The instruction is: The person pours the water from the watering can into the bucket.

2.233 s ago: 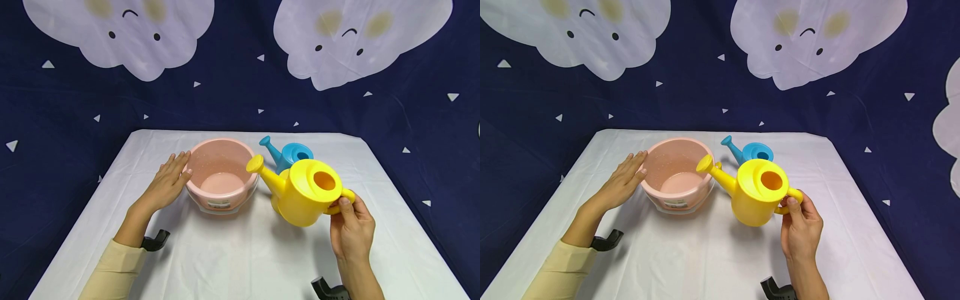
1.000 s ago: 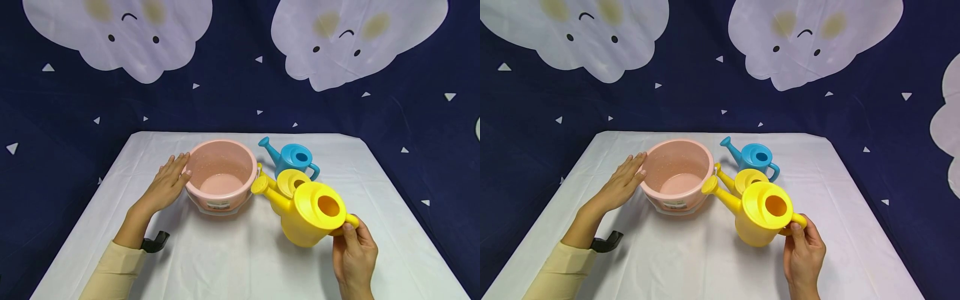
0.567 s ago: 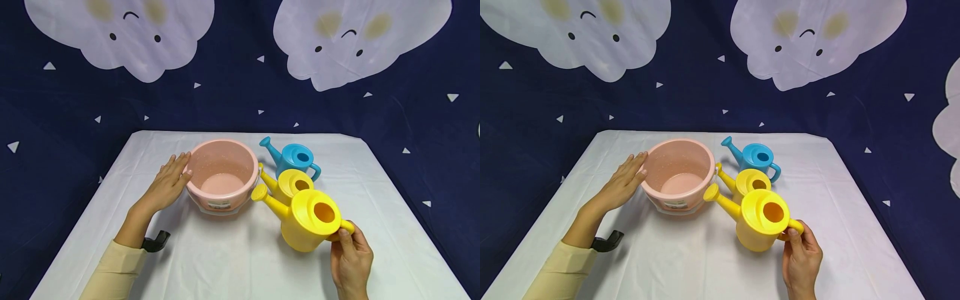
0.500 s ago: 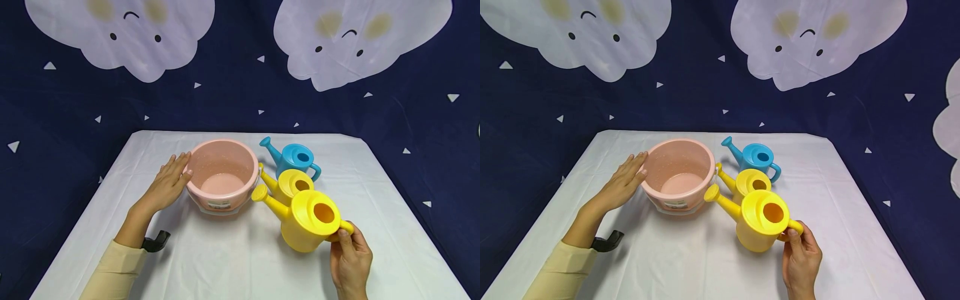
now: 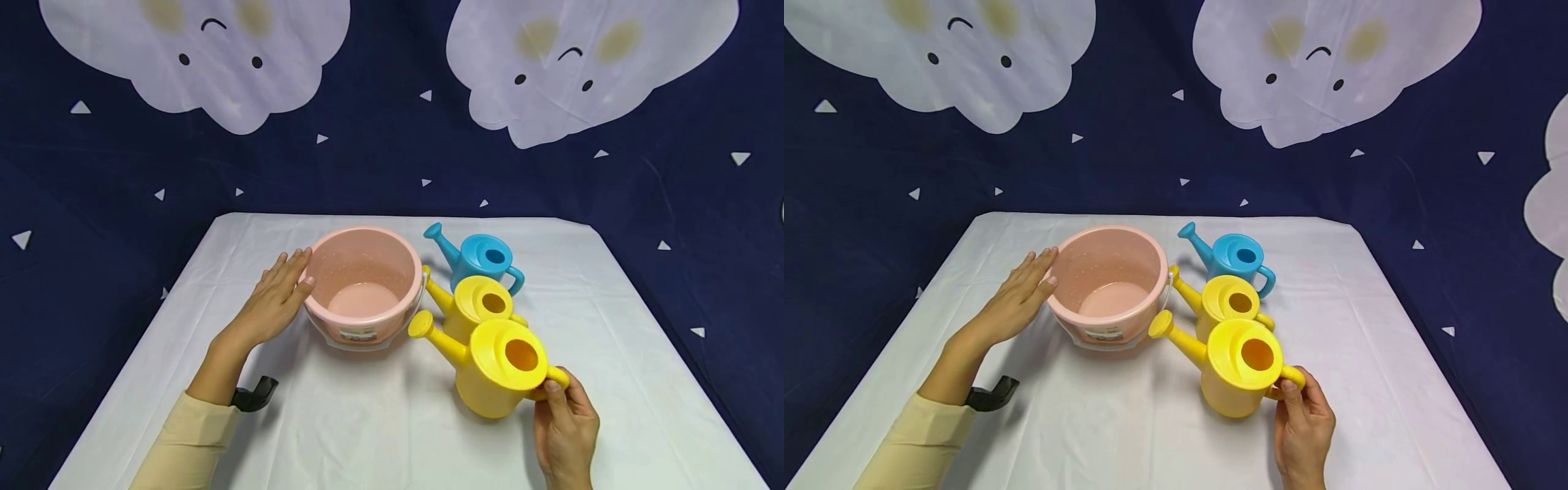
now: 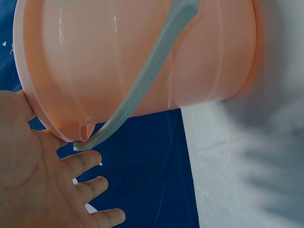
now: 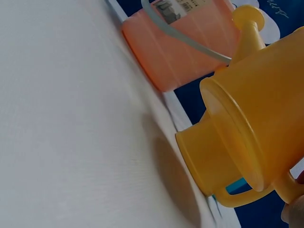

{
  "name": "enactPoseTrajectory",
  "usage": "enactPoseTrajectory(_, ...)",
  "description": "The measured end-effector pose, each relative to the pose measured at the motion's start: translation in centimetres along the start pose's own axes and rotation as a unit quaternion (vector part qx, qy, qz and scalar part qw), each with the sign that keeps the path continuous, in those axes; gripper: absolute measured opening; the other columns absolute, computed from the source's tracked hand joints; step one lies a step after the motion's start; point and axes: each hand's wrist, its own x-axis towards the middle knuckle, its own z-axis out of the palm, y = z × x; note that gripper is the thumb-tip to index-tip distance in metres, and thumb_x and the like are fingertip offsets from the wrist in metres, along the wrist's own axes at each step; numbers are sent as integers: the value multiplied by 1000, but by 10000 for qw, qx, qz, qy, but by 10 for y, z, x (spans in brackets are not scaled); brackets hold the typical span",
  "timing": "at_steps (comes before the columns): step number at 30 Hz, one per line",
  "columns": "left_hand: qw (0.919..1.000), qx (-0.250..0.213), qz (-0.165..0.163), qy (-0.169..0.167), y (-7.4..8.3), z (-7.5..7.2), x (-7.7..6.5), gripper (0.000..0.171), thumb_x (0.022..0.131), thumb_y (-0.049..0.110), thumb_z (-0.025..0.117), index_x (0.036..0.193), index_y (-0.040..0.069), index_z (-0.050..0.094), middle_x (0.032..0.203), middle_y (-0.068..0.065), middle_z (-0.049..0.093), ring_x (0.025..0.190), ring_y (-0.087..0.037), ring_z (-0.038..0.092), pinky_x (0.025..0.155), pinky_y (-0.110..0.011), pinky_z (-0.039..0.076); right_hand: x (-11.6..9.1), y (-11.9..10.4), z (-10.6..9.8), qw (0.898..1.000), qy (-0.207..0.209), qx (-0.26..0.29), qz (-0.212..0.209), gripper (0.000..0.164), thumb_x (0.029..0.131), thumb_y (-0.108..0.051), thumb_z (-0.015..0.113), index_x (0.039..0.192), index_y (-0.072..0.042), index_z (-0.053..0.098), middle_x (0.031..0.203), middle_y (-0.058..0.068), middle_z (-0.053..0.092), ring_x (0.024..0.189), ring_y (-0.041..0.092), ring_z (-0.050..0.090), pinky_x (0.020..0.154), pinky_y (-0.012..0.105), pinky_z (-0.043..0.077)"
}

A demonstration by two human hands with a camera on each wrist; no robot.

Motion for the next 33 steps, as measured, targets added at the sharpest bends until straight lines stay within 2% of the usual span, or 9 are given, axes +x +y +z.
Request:
enactPoseTrajectory(7,10000,-2,-21,-20,0,0,0,60,101,50,23,153,23,10,160,-11,10,149,-33,-1,115,-62,2,-3,1,-1,9995,242,32,200,24,91,14,45,113,18,55,92,12,65,82,17,61,75,23,54)
enactPoseTrajectory(12,10000,-18,-31,-20,0,0,0,60,101,50,23,153,23,9,160,-11,9,149,-32,-1,115,-62,2,-5,4,-4,9977,519,-81,429,23,90,13,47,111,17,57,93,13,64,80,18,61,72,25,53)
enactPoseTrajectory(18,10000,-33,-18,7,-1,1,0,60,101,50,24,153,24,10,160,-10,10,149,-32,0,115,-62,2,-7,9,-9,9968,544,-283,510,23,91,12,48,112,15,58,94,12,66,79,18,62,70,24,53)
enactPoseTrajectory(25,10000,-39,-18,7,0,0,-1,60,101,49,24,153,23,10,160,-10,10,149,-33,-1,115,-62,2,-8,13,-12,9900,790,-908,742,25,91,8,50,114,16,56,90,8,66,79,15,61,69,23,51)
enactPoseTrajectory(29,10000,-9,-29,-2,0,1,-1,60,101,49,24,153,23,10,160,-11,10,149,-33,-1,115,-62,2,-7,14,-15,9868,764,-1141,854,27,92,6,51,116,17,54,89,6,66,80,14,60,69,23,50)
enactPoseTrajectory(33,10000,10,-42,-5,0,0,0,60,101,49,24,153,23,10,160,-10,10,149,-32,0,115,-62,2,-7,16,-17,9873,644,-1152,890,28,92,6,50,118,16,54,91,5,66,81,13,60,70,23,51)
